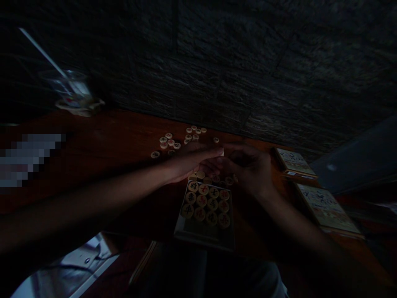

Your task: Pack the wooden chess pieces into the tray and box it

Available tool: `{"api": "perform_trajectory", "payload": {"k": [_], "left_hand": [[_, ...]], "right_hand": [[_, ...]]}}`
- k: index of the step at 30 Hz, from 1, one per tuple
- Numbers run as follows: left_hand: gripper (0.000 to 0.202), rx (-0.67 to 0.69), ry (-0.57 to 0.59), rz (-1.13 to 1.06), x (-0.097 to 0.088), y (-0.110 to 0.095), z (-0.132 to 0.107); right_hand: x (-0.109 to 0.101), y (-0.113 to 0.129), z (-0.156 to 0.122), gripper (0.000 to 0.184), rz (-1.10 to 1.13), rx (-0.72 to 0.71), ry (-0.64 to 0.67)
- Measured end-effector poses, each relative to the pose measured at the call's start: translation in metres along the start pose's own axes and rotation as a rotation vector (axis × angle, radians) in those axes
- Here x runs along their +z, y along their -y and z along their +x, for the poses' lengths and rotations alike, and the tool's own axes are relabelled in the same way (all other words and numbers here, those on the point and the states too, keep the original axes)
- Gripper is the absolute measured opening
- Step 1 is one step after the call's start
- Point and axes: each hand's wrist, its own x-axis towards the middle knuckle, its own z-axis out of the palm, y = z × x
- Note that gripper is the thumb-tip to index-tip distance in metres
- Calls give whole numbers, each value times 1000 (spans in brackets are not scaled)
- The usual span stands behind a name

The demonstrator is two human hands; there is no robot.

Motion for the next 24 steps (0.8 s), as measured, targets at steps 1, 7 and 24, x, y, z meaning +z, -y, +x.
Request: {"api": "perform_trajectory", "payload": {"k": [1,7,24], "left_hand": [[31,2,1,0,0,-1,0],[20,10,13,38,-3,-3,-1],[24,18,39,-17,-3,-2,0]], "right_hand": [[0,-1,0,36,-1,4,16],[-3,0,0,35,-11,-16,102],[-3,4,1,30,-63,-107,67]]}}
